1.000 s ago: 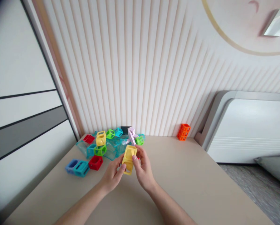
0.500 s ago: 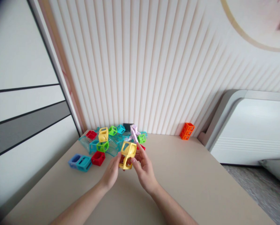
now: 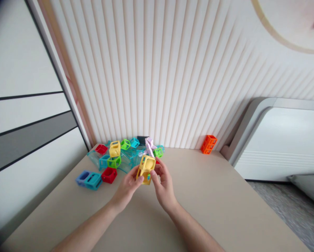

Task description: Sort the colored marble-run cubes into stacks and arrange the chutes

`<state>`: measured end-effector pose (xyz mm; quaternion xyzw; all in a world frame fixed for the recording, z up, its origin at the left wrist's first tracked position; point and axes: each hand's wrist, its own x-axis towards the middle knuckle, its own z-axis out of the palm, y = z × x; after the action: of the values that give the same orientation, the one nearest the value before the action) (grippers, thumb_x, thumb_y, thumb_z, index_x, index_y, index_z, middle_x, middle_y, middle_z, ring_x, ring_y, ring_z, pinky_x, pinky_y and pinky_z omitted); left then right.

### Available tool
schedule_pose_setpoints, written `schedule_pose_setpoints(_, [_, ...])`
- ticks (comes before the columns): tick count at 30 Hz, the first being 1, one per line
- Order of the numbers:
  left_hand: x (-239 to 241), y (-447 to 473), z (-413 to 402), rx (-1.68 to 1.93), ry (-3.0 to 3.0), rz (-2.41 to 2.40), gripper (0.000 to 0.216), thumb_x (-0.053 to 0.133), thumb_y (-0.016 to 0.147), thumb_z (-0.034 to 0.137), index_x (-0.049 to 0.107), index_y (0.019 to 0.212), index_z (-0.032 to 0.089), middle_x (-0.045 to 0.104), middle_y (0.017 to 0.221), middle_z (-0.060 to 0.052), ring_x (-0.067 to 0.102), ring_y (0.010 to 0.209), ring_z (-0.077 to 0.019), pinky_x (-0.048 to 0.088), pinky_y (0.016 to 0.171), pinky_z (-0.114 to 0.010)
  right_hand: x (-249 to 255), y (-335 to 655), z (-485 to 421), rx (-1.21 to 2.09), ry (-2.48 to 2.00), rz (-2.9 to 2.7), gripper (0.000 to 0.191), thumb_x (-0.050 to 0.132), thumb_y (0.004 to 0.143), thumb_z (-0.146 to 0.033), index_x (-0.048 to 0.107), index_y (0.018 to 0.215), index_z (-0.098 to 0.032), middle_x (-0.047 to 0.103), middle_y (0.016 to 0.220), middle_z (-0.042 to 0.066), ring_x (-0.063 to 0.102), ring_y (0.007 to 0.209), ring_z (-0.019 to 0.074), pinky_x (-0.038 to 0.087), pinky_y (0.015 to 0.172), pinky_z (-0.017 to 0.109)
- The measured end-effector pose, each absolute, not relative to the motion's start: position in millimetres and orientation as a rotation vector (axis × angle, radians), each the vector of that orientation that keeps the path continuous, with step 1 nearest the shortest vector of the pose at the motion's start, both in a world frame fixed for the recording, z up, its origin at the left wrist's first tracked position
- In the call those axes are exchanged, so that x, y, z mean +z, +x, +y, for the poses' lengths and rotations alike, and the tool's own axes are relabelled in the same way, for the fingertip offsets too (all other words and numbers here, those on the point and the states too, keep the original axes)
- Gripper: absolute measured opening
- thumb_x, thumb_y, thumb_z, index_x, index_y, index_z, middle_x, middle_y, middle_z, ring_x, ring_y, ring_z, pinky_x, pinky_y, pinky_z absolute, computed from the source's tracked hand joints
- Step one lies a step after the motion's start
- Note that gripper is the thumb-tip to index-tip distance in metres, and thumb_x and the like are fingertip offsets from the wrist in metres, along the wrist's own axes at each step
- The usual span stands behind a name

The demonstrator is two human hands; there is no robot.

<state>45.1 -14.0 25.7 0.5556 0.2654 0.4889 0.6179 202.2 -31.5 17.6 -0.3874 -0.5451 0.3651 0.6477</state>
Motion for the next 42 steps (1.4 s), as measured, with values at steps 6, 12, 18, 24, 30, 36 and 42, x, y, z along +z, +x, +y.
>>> schedule_pose_setpoints(6, [8.5, 43.5, -10.6, 1.222, 1.383, 0.772, 0.064, 0.081, 0.077, 0.036, 0.055, 0.135, 0.024, 0.059, 0.139, -0.012, 0.055, 0.128, -0.0325, 0.044, 0.108, -0.042, 23.3, 200.4, -29.8, 0.974, -0.775, -1.168, 0.048, 0.070, 0.088, -0.046, 0.054, 0.131, -0.032, 0.069, 0.120, 0.006, 0.066, 0.109, 0.0249, 0.055, 0.092, 0.040])
schedule_pose_setpoints(12, [12.5, 44.4, -14.7, 1.184, 1.246, 0.535, 0.069, 0.077, 0.082, 0.039, 0.049, 0.143, 0.026, 0.051, 0.149, -0.013, 0.047, 0.138, -0.0330, 0.040, 0.113, -0.044, 17.7, 203.1, -25.4, 1.062, -0.778, -1.055, 0.042, 0.070, 0.089, -0.042, 0.054, 0.126, -0.028, 0.069, 0.121, 0.007, 0.066, 0.109, 0.0238, 0.054, 0.092, 0.038])
schedule_pose_setpoints(18, [13.6, 46.3, -11.7, 1.269, 1.115, 0.591, 0.062, 0.078, 0.080, 0.041, 0.058, 0.135, 0.024, 0.062, 0.138, -0.013, 0.056, 0.130, -0.0331, 0.046, 0.108, -0.043, 16.8, 204.9, -24.6, 1.050, -0.846, -1.000, 0.044, 0.066, 0.090, -0.047, 0.056, 0.127, -0.025, 0.068, 0.128, 0.009, 0.065, 0.113, 0.0267, 0.054, 0.094, 0.042])
schedule_pose_setpoints(24, [7.1, 46.7, -7.1, 1.298, 1.189, 0.593, 0.063, 0.077, 0.082, 0.035, 0.053, 0.139, 0.026, 0.055, 0.145, -0.012, 0.052, 0.135, -0.0321, 0.046, 0.109, -0.042, 17.1, 206.2, -24.6, 0.959, -0.865, -1.070, 0.046, 0.067, 0.089, -0.047, 0.059, 0.129, -0.026, 0.072, 0.121, 0.007, 0.068, 0.106, 0.0248, 0.055, 0.095, 0.041])
schedule_pose_setpoints(30, [0.9, 43.5, -9.3, 1.297, 1.506, 0.639, 0.051, 0.066, 0.091, 0.029, 0.051, 0.140, 0.028, 0.048, 0.152, -0.011, 0.046, 0.139, -0.0316, 0.046, 0.110, -0.045, 19.6, 207.3, -26.7, 0.973, -0.887, -1.079, 0.053, 0.066, 0.090, -0.050, 0.054, 0.134, -0.024, 0.069, 0.127, 0.009, 0.066, 0.111, 0.0266, 0.054, 0.096, 0.042])
schedule_pose_setpoints(36, [-1.3, 42.0, -8.5, 1.401, 1.899, 0.746, 0.052, 0.063, 0.088, 0.017, 0.054, 0.138, 0.030, 0.057, 0.141, -0.009, 0.053, 0.132, -0.0280, 0.041, 0.113, -0.047, 22.6, 201.8, -27.8, 0.990, -0.886, -1.027, 0.056, 0.073, 0.084, -0.049, 0.057, 0.130, -0.022, 0.071, 0.121, 0.009, 0.068, 0.106, 0.0262, 0.057, 0.091, 0.039])
schedule_pose_setpoints(42, [6.1, 42.7, -11.4, 1.359, 1.551, 0.739, 0.044, 0.071, 0.086, 0.031, 0.064, 0.129, 0.027, 0.063, 0.133, -0.011, 0.058, 0.126, -0.0308, 0.050, 0.104, -0.042, 25.2, 203.5, -29.5, 0.963, -0.920, -1.017, 0.055, 0.072, 0.085, -0.049, 0.058, 0.131, -0.022, 0.070, 0.123, 0.009, 0.065, 0.110, 0.0280, 0.054, 0.096, 0.042])
